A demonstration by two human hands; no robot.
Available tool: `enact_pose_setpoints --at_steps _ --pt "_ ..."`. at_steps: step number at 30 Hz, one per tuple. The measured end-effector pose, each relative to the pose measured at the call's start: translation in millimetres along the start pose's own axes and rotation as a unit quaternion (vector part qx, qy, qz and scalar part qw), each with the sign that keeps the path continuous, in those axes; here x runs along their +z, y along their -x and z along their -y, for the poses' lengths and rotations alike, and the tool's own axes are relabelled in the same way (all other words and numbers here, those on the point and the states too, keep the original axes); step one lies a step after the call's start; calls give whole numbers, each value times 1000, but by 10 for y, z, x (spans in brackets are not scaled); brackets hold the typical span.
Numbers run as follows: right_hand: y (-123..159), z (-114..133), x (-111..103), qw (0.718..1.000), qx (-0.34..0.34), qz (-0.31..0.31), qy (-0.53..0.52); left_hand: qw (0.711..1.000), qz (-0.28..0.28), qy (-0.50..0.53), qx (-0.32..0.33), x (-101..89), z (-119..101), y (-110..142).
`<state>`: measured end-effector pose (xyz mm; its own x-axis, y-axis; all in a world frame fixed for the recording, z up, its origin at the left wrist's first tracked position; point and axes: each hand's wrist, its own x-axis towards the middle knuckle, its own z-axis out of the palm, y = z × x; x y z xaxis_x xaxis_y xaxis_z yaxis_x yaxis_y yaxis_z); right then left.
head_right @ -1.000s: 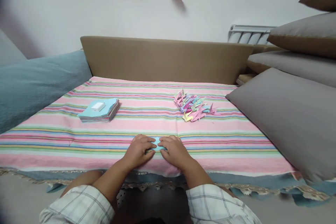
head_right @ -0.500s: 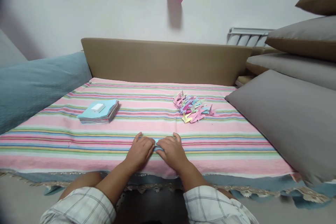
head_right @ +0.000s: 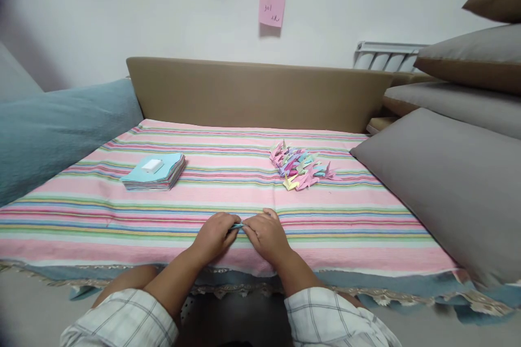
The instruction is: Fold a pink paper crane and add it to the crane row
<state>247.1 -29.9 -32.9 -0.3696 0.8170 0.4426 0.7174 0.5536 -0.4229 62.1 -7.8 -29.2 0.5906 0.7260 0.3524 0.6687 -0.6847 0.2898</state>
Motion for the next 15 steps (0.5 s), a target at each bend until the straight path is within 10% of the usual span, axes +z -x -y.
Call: enact_pose_setpoints --at_steps 9,15 --pt "-114 102 -170 981 120 56 -143 974 28 190 -118 -206 -76 -46" --pt "-262 28 -123 977 179 70 -94 983 39 79 -162 -142 -95 -191"
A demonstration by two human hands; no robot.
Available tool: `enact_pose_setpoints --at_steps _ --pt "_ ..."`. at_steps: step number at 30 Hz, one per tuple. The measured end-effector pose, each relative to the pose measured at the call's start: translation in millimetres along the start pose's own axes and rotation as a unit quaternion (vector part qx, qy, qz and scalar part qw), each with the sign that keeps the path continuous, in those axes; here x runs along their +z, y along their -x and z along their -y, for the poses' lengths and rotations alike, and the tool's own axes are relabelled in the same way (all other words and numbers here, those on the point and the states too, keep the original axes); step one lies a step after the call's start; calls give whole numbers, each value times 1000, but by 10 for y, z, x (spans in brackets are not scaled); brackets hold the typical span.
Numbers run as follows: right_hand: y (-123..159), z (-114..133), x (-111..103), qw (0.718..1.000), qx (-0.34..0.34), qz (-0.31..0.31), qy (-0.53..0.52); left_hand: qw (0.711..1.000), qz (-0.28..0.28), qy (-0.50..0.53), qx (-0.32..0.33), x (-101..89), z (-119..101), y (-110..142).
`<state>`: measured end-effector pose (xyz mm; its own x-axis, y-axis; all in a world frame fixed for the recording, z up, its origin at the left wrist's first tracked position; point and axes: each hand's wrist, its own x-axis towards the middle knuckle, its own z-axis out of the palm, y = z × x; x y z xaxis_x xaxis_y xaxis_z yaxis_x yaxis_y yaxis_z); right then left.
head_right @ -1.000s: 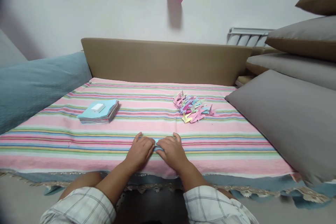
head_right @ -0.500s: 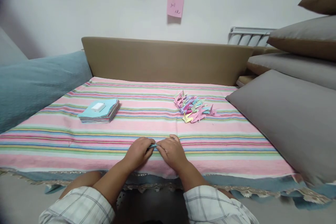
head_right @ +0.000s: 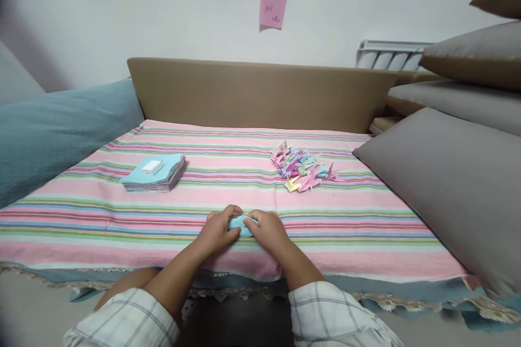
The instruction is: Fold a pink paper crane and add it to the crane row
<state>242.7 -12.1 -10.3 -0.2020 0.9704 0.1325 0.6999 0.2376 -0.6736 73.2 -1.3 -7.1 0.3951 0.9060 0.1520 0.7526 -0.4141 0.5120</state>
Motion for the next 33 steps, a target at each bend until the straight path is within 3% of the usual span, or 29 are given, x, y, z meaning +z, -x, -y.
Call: enact_pose_setpoints --at_steps 6,12,17,27,30,33 --pt "-109 0 19 999 27 -6 44 999 -15 -44 -2 89 21 -70" --pt "-163 3 55 993 38 -18 111 979 -155 -109 76 131 41 55" --pt "-170 -57 119 987 54 -40 144 964 -116 -153 186 206 124 100" --pt "-99 -224 120 984 84 -107 114 958 -98 -151 225 252 176 138" --pt "-55 -202 109 985 34 -137 103 962 -85 -144 218 237 170 135" --pt "33 -158 75 988 -67 -92 103 968 -74 -117 210 205 172 121"
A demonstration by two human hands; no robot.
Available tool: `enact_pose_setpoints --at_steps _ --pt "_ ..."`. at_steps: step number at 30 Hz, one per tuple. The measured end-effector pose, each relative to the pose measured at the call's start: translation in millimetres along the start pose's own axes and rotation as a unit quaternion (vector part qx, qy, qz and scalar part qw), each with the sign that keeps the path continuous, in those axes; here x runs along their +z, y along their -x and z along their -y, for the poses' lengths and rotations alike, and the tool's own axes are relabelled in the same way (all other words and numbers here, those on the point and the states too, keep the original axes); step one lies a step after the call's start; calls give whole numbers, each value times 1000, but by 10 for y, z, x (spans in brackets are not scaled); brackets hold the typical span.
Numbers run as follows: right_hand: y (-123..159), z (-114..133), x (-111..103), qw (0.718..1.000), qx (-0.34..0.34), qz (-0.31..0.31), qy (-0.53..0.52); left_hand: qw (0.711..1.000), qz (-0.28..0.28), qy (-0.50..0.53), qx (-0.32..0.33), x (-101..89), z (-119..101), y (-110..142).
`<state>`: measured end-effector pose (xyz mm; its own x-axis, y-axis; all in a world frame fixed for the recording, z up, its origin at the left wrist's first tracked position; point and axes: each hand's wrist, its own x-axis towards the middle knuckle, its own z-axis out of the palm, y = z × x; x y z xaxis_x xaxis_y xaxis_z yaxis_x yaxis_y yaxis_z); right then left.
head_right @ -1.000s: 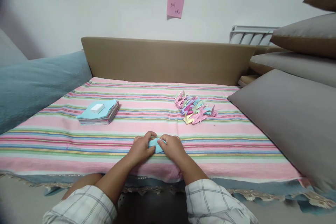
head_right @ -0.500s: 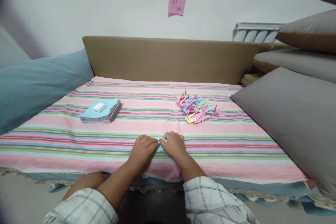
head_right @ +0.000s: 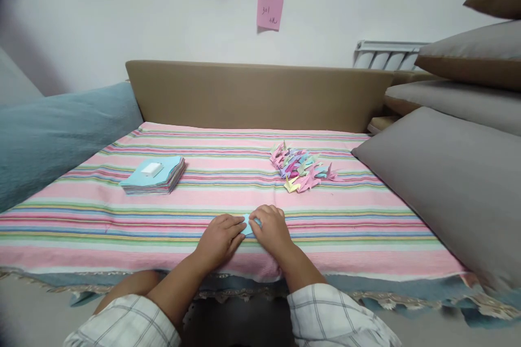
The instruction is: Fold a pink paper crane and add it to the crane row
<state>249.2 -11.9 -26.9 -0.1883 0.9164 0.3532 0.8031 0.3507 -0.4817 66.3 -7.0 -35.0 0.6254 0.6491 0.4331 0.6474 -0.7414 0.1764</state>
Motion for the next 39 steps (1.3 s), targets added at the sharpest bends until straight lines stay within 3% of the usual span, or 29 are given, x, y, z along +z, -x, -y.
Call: enact_pose_setpoints --at_steps 4,13,28,39 --pt "102 -3 -38 996 -63 54 -12 998 13 53 -14 -49 23 -18" --pt "89 -96 12 994 -85 57 -23 996 -1 82 -35 -24 68 -30" --pt "93 -58 56 998 -23 37 -36 993 -10 79 -89 19 67 -63" --pt "87 -49 133 999 33 16 16 989 15 55 -136 11 34 -111"
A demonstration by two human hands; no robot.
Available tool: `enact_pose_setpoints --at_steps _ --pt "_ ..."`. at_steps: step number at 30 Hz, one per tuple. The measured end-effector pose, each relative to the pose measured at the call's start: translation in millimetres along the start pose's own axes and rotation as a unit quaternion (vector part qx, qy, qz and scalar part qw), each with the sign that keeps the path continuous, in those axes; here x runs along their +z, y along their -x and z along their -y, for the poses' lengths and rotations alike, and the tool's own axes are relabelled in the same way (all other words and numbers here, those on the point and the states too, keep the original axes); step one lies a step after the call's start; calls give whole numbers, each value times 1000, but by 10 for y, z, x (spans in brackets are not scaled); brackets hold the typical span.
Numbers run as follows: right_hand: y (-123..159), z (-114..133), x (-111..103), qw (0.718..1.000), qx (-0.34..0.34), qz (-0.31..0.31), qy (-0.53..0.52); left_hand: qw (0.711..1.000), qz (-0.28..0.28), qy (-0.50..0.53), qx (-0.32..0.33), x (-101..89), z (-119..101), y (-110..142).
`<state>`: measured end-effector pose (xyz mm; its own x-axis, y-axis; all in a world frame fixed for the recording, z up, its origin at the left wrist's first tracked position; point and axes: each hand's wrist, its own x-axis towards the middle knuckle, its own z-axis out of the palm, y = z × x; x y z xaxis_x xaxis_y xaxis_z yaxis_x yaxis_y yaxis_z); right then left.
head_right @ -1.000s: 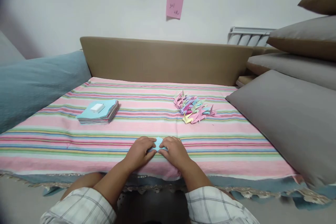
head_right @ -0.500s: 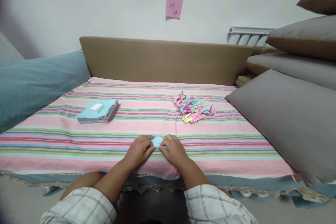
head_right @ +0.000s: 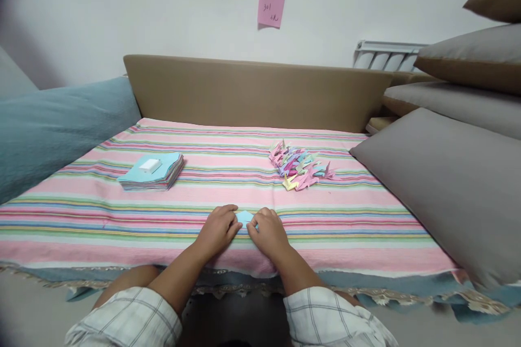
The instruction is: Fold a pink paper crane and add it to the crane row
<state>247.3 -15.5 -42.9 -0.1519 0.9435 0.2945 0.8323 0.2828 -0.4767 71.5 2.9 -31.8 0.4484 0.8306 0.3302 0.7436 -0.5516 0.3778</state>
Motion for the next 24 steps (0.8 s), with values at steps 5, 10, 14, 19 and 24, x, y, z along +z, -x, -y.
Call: enact_pose_setpoints --at_steps 5,10,14,19,24 --pt "0 18 16 1000 3 -2 10 1000 8 -10 -11 -4 -15 -23" --pt "-3 -13 -15 999 2 6 -34 1000 14 -10 -21 -6 -29 -39" --pt "-11 -68 -74 996 -8 28 -86 1000 7 -6 -16 9 -16 -46" --pt "10 -80 -134 994 -25 42 -100 1000 11 -2 -21 3 -18 -47" --pt "89 -76 -168 992 -94 40 -71 1000 12 -4 -23 -10 -33 -43"
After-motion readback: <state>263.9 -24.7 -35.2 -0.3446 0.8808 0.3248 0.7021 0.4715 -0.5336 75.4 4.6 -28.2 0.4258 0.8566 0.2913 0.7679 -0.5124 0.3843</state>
